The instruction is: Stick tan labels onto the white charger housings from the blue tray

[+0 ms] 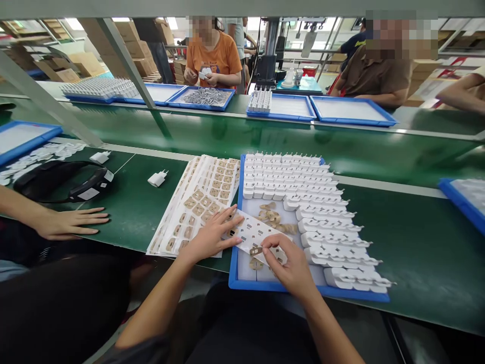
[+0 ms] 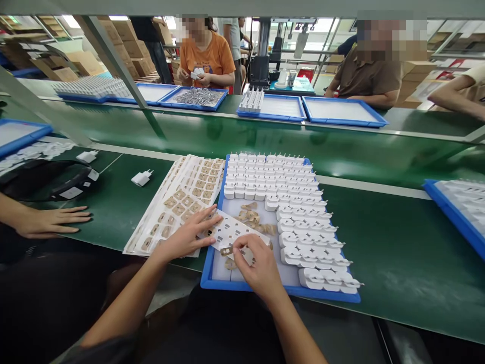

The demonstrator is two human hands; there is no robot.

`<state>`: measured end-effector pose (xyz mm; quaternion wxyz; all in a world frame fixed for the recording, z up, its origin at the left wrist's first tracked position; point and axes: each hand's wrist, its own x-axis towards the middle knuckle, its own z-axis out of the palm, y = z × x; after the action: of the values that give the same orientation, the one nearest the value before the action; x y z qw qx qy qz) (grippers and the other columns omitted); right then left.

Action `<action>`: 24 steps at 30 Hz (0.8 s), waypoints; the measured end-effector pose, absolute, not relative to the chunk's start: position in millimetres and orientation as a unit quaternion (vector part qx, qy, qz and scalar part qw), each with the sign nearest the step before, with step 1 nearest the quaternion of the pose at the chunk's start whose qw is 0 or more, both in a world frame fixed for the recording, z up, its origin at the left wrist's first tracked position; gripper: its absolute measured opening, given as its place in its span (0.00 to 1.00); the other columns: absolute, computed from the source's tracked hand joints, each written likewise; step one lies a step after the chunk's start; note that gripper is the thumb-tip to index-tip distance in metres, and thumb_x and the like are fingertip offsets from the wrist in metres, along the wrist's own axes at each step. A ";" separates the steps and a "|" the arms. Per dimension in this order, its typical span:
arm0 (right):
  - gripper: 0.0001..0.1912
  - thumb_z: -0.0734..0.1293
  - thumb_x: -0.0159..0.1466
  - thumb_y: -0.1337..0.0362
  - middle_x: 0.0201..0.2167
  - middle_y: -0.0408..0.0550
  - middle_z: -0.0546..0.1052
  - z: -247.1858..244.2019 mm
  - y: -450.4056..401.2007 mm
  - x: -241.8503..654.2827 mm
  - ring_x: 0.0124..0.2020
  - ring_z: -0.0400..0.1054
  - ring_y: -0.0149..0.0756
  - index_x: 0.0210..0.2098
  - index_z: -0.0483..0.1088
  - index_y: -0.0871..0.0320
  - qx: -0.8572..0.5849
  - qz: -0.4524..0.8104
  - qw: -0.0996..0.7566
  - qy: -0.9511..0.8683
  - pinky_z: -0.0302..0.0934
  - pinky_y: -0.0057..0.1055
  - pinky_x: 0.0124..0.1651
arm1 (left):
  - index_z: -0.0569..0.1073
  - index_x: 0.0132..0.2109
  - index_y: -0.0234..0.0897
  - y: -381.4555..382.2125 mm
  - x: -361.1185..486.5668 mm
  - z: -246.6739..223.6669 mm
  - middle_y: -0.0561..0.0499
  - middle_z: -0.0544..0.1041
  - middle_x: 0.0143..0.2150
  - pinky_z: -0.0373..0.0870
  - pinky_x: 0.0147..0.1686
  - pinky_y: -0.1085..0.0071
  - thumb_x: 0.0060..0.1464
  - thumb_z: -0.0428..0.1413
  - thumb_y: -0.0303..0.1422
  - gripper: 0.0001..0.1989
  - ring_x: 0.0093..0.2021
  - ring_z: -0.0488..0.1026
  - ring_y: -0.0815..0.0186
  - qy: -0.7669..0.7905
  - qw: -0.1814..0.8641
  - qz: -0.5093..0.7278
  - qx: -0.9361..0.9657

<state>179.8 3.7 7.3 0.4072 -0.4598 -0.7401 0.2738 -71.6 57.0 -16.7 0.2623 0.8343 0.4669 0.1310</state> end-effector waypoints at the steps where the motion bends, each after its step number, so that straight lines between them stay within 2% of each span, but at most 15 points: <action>1: 0.04 0.64 0.67 0.69 0.32 0.44 0.77 6.7 0.1 183.4 0.35 0.71 0.36 0.36 0.70 0.54 -0.464 0.275 0.413 -0.734 0.64 0.31 0.40 | 0.65 0.67 0.46 57.6 -67.6 -15.4 0.44 0.52 0.76 0.53 0.71 0.49 0.65 0.51 0.51 0.29 0.74 0.53 0.49 0.480 0.257 0.153 0.825; 4: 0.05 0.65 0.66 0.70 0.30 0.42 0.76 2.5 -7.3 189.0 0.33 0.71 0.35 0.35 0.70 0.54 -0.468 0.264 0.411 -0.736 0.64 0.30 0.38 | 0.66 0.65 0.43 67.9 -51.1 -10.3 0.41 0.59 0.72 0.60 0.68 0.52 0.65 0.53 0.47 0.26 0.71 0.58 0.51 0.527 0.214 0.236 0.788; 7: 0.06 0.64 0.66 0.71 0.30 0.43 0.76 -3.3 -9.9 188.9 0.33 0.71 0.36 0.34 0.70 0.54 -0.464 0.256 0.409 -0.743 0.65 0.31 0.37 | 0.62 0.67 0.42 94.1 -30.9 -3.7 0.40 0.62 0.70 0.58 0.69 0.50 0.62 0.56 0.41 0.29 0.71 0.59 0.51 0.559 0.156 0.287 0.762; 9: 0.06 0.64 0.66 0.71 0.30 0.44 0.76 -7.0 -10.3 188.6 0.33 0.71 0.37 0.35 0.70 0.54 -0.460 0.257 0.405 -0.747 0.65 0.32 0.37 | 0.60 0.68 0.39 115.2 -18.5 0.6 0.38 0.61 0.71 0.56 0.69 0.48 0.60 0.58 0.37 0.31 0.71 0.57 0.48 0.576 0.138 0.276 0.757; 12: 0.06 0.64 0.66 0.70 0.31 0.45 0.76 -11.1 -10.7 190.1 0.34 0.71 0.38 0.35 0.70 0.54 -0.456 0.261 0.400 -0.751 0.66 0.34 0.38 | 0.65 0.63 0.38 137.8 -5.1 4.5 0.36 0.57 0.72 0.57 0.67 0.43 0.55 0.62 0.32 0.30 0.71 0.56 0.41 0.603 0.127 0.244 0.749; 15: 0.05 0.63 0.67 0.69 0.31 0.46 0.76 -13.2 -11.0 192.6 0.34 0.71 0.38 0.35 0.70 0.54 -0.460 0.272 0.393 -0.749 0.67 0.34 0.38 | 0.72 0.54 0.38 142.5 2.4 3.8 0.38 0.57 0.72 0.58 0.65 0.41 0.52 0.63 0.28 0.21 0.70 0.55 0.40 0.611 0.115 0.252 0.741; 20: 0.05 0.63 0.67 0.68 0.31 0.46 0.76 -14.1 -10.6 194.2 0.33 0.71 0.37 0.35 0.69 0.54 -0.460 0.284 0.390 -0.746 0.67 0.34 0.36 | 0.73 0.44 0.36 134.3 3.7 5.2 0.38 0.68 0.60 0.64 0.61 0.49 0.50 0.63 0.24 0.13 0.64 0.63 0.45 0.601 0.117 0.290 0.735; 24: 0.05 0.64 0.68 0.66 0.31 0.46 0.77 -14.2 -9.6 194.5 0.33 0.71 0.37 0.35 0.70 0.55 -0.466 0.291 0.405 -0.731 0.67 0.33 0.36 | 0.71 0.44 0.38 118.6 -4.7 18.2 0.45 0.75 0.47 0.73 0.49 0.60 0.56 0.63 0.34 0.11 0.48 0.73 0.56 0.590 0.159 0.340 0.715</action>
<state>194.5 -9.6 -14.2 0.4055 -0.4660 -0.7307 0.2907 -4.7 118.6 18.2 0.1588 0.7152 0.5898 0.3396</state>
